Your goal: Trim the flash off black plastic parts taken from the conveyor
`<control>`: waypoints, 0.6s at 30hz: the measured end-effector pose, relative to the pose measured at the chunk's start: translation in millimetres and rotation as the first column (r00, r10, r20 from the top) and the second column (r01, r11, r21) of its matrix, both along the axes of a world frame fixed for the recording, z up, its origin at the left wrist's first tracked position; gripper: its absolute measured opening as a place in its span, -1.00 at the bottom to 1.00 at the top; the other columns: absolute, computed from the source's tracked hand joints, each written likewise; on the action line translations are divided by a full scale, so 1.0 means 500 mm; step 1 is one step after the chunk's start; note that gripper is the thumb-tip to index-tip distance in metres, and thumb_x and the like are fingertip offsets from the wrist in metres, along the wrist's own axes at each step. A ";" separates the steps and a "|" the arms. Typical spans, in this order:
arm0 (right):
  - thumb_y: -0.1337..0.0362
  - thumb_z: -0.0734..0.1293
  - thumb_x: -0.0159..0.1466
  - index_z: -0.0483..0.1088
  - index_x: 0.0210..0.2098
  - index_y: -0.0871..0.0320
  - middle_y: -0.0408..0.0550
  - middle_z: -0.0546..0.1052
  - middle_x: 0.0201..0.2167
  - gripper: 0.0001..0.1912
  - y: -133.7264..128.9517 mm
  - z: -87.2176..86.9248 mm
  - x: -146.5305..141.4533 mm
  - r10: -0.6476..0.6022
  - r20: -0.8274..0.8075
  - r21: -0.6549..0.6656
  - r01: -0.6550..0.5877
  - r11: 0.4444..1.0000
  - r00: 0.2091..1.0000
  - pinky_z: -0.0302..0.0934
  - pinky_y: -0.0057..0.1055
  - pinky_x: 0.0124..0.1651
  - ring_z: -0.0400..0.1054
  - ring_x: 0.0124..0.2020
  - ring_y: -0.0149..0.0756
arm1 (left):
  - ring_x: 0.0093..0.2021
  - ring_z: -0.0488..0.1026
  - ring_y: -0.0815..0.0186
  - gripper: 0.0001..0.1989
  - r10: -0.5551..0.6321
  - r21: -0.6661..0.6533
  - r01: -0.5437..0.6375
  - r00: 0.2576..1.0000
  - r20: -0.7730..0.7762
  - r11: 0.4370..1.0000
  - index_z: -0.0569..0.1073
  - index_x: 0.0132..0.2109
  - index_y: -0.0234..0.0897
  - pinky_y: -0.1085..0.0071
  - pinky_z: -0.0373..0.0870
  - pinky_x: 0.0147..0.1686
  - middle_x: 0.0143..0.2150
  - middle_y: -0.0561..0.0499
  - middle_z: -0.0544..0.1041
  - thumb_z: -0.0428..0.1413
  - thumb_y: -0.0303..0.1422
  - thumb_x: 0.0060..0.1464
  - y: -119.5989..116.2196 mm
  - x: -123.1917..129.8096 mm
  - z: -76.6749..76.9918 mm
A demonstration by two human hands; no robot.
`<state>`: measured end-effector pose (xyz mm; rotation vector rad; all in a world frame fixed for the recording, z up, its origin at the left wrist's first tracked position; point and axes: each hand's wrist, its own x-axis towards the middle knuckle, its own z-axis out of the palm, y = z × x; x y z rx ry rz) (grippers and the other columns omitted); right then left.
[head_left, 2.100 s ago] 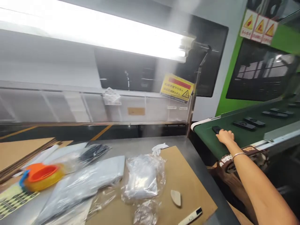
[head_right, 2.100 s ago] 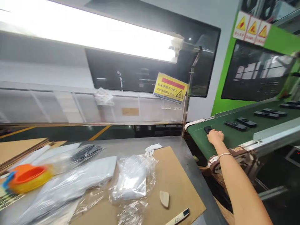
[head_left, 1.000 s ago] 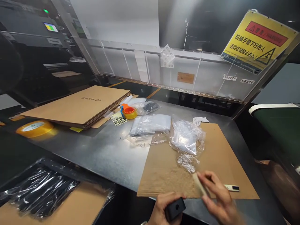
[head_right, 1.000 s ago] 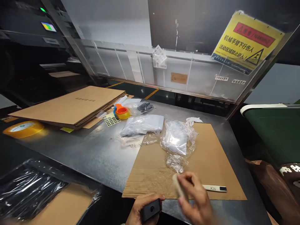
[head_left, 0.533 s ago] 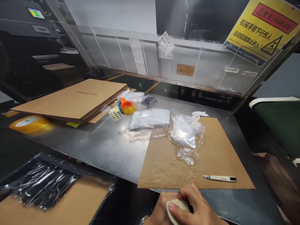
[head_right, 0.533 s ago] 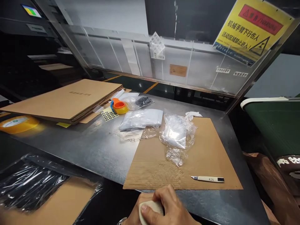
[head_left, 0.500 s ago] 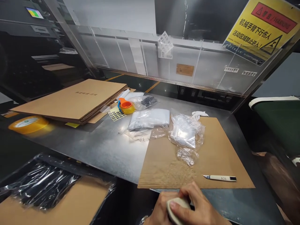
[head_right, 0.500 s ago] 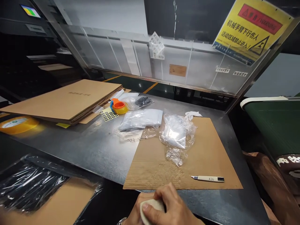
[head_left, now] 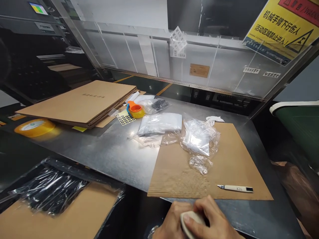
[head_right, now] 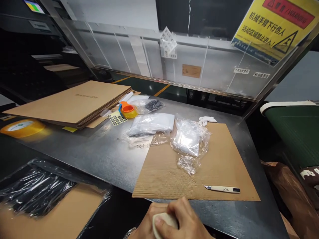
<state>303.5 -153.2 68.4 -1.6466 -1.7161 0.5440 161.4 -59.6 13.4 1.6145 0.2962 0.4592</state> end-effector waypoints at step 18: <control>0.11 0.19 0.29 0.19 0.18 -0.05 -0.02 0.32 -0.18 -0.54 0.015 -0.116 -0.033 -0.081 -0.436 0.162 0.167 0.973 0.896 0.25 -0.35 -0.10 0.30 -0.13 -0.26 | 0.25 0.06 0.08 -0.24 0.329 -0.820 0.019 0.910 0.251 0.572 0.23 0.19 0.02 0.14 -0.02 0.18 0.26 0.12 0.22 0.06 -0.48 -0.25 -0.007 0.018 -0.056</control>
